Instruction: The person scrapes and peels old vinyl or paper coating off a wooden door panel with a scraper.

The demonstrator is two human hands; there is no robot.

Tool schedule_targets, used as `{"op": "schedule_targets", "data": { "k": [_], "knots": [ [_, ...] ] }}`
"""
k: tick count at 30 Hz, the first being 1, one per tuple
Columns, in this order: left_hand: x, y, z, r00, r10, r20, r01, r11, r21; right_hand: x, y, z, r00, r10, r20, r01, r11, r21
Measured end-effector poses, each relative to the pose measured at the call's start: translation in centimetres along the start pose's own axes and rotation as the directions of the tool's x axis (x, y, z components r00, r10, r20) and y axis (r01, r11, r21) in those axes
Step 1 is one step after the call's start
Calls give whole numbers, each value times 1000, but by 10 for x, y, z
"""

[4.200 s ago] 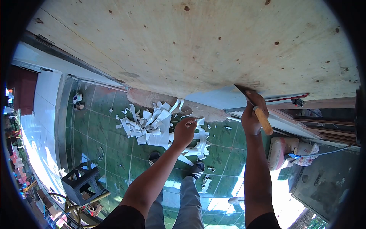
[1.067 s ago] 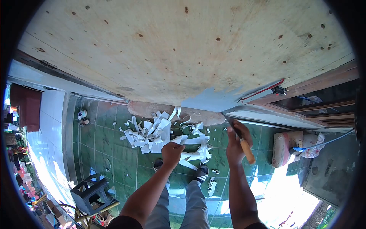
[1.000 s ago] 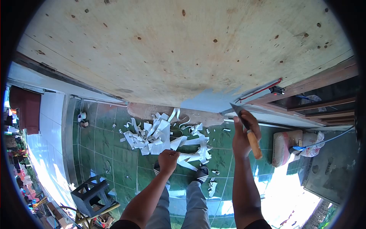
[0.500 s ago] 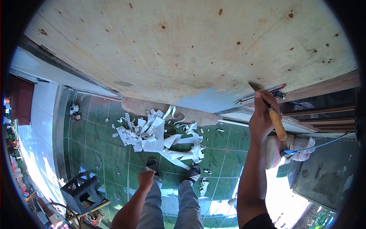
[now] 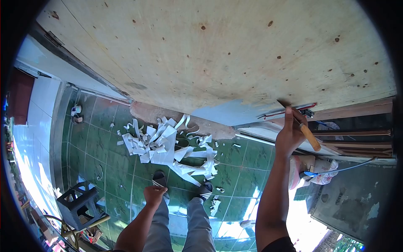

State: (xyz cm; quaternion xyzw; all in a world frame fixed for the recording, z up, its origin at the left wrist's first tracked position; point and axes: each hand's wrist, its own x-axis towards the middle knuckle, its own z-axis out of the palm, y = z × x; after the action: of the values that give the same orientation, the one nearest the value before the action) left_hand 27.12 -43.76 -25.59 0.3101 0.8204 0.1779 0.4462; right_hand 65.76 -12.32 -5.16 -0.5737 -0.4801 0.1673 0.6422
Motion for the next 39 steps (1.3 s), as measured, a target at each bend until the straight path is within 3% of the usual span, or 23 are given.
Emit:
{"op": "schedule_targets", "data": {
  "k": [5, 7, 8, 11, 15, 17, 23, 27, 31, 36, 39],
  "knots": [
    [1, 2, -2, 999, -49, 6, 49, 998, -34, -6, 22, 1, 995, -95, 37, 97, 995, -39],
    [7, -7, 1, 1000, 6, 21, -6, 1000, 0, -3, 13, -1, 990, -138, 6, 138, 990, -1],
    [8, -13, 2, 999, 29, 29, -30, 999, 17, -2, 6, -2, 998, -60, -25, 61, 998, 19],
    [12, -13, 6, 993, -38, 116, 45, 997, -61, -7, 19, 5, 998, -58, -30, 59, 998, 24],
    [18, 0, 18, 979, 147, 141, -150, 989, 8, 0, 15, -4, 998, -64, 2, 64, 998, 25],
    [12, 34, 25, 960, 237, 149, -232, 971, -51, -4, 23, 1, 998, -58, -11, 58, 998, 34],
    [10, 146, 53, 915, 312, 256, -305, 950, -69, -8, 28, -1, 999, -32, 10, 31, 998, 57],
    [21, 229, 87, 828, 527, 193, -490, 846, -209, -7, 25, -3, 999, 32, 21, -35, 988, 153],
    [4, 341, 104, 728, 673, 132, -612, 725, -316, -24, 0, -16, 999, 6, -44, 4, 976, 217],
    [-7, 436, 132, 701, 711, 45, -603, 626, -495, -91, -4, -52, 990, 40, -138, -27, 995, 98],
    [-9, 460, 147, 758, 651, 43, -539, 662, -521, -155, 7, -74, 966, 236, -101, -227, 970, 92]
  ]
}}
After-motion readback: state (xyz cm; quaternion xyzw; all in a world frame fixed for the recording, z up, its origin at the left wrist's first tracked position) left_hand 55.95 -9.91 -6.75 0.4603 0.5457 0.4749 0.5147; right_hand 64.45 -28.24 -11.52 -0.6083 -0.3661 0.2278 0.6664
